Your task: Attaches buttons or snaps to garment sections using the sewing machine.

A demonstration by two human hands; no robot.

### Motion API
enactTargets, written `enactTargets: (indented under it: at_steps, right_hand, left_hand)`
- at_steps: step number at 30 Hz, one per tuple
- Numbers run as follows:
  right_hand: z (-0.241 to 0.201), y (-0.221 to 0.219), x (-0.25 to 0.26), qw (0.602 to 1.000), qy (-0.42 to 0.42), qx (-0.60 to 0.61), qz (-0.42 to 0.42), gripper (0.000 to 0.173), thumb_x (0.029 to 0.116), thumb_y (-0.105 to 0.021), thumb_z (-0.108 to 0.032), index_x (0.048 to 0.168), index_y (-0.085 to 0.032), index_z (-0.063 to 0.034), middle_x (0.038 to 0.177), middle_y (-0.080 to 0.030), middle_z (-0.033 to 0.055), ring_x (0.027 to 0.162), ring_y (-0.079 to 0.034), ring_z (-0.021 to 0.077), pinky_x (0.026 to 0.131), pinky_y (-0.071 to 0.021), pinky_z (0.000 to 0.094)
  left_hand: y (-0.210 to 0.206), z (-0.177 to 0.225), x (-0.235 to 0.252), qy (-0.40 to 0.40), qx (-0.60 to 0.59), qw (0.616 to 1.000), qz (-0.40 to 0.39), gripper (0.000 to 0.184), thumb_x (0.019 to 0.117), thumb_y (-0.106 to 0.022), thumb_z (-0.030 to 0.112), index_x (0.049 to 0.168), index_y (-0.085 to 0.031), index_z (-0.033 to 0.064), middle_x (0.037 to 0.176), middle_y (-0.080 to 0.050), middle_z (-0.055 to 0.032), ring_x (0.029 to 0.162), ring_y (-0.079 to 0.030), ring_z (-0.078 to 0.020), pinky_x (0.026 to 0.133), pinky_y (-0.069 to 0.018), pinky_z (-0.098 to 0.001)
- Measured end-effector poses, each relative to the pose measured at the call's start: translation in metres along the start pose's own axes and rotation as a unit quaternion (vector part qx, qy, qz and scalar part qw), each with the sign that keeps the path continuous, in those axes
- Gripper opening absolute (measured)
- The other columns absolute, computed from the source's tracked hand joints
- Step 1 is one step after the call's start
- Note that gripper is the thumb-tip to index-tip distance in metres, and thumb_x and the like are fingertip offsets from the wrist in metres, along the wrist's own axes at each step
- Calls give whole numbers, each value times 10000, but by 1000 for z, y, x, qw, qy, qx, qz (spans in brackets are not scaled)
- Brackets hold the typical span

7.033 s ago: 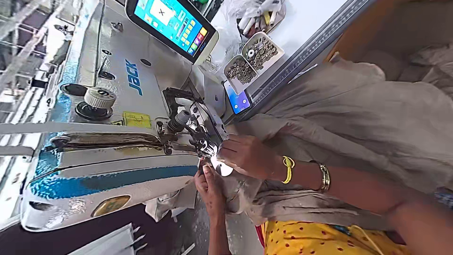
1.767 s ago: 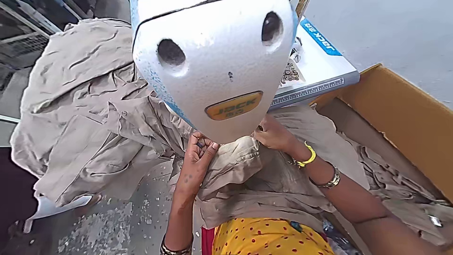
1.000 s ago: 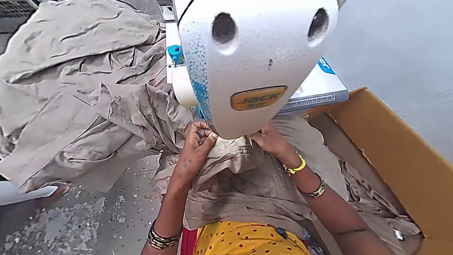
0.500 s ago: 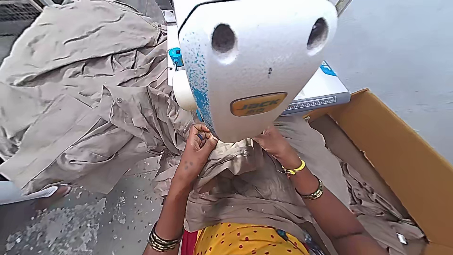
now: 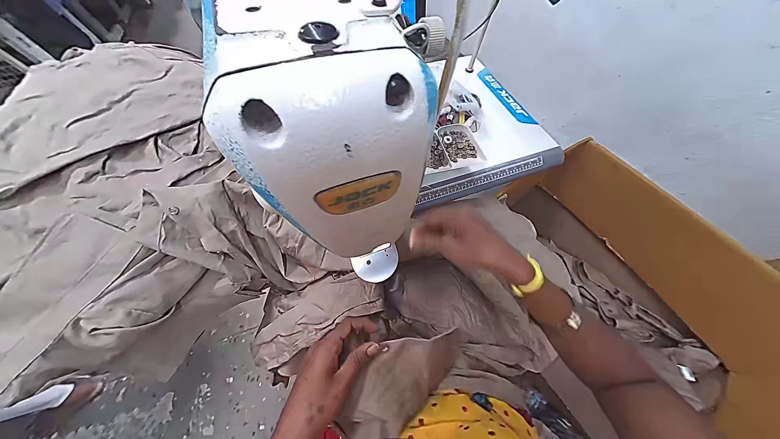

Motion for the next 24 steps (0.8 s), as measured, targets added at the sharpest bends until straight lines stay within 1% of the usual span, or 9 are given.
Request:
enactTargets:
  at_steps: [2, 3, 7, 12, 14, 15, 17, 19, 24]
  right_hand:
    - [42, 36, 31, 972, -20, -199, 123, 237, 970, -699, -250, 1088, -750, -50, 952, -714, 146, 896, -689, 320, 780, -560, 524]
    - [60, 45, 46, 956, -29, -258, 140, 295, 953, -718, -277, 1151, -739, -59, 1027, -686, 184, 994, -647, 389, 829, -525, 565]
    - [91, 34, 82, 916, -13, -385, 109, 386, 915, -758, -321, 1201, -722, -64, 1174, -633, 233, 1134, -572, 460, 879, -460, 610]
    - [81, 36, 66, 924, 55, -340, 169, 169, 972, -686, -201, 977, -733, -38, 1035, -700, 175, 1042, -638, 401, 854, -454, 581]
    - [76, 45, 54, 944, 65, -244, 210, 157, 985, -654, -144, 991, -739, -12, 1007, -732, 168, 1002, -688, 352, 879, -500, 545]
    - [74, 50, 48, 955, 47, -192, 221, 159, 989, -642, -123, 1023, -736, 1, 998, -737, 160, 955, -707, 309, 869, -541, 500]
    - [66, 54, 37, 969, 6, -102, 226, 146, 983, -632, -101, 1071, -706, -10, 925, -717, 120, 762, -664, 202, 691, -540, 381]
    - [49, 47, 26, 977, 1, -39, 208, 115, 972, -640, -67, 1075, -677, -30, 842, -664, 83, 656, -590, 137, 592, -496, 300]
    - [26, 20, 30, 989, 4, 53, 138, 122, 951, -689, -94, 1064, -723, -65, 871, -706, -2, 696, -611, 19, 653, -518, 212]
  left_hand:
    - [0, -16, 1, 29, 88, 996, -15, 324, 922, -649, 472, 986, -750, 171, 726, -662, 95, 627, -602, -33, 609, -521, -309]
    - [0, -16, 1, 29, 105, 994, -22, 326, 919, -651, 476, 949, -751, 167, 747, -679, 79, 660, -627, -52, 637, -535, -338]
    - [-3, -4, -4, 24, 119, 990, -71, 317, 953, -639, 451, 1053, -773, 182, 907, -750, 60, 818, -700, -66, 771, -581, -373]
    - [3, 5, -16, -9, 63, 995, -81, 262, 947, -675, 373, 988, -764, 129, 888, -728, 64, 811, -661, -4, 767, -550, -246]
    - [7, 8, -21, -19, 90, 991, -97, 379, 949, -648, 462, 1094, -768, 133, 982, -751, 45, 895, -688, -27, 834, -569, -290]
    - [9, 9, -22, -28, 103, 990, -89, 367, 935, -661, 455, 1049, -773, 125, 939, -750, 31, 859, -692, -43, 800, -573, -297]
    - [15, 10, -21, -34, 108, 992, -54, 311, 919, -680, 439, 922, -760, 138, 815, -714, 53, 753, -662, -18, 703, -557, -248]
    - [22, 8, -19, -27, 92, 995, -17, 268, 901, -704, 421, 872, -748, 158, 789, -702, 92, 737, -653, 26, 688, -549, -197]
    - [35, 10, -15, -30, 72, 996, 46, 248, 866, -733, 426, 837, -704, 182, 773, -700, 138, 727, -648, 72, 674, -534, -136]
Point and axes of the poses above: each hand's wrist, its own x-axis towards the middle knuckle, its own y-axis out of the back of the hand, z = x × y, the point moved 9 cm from there along x, towards the middle knuckle
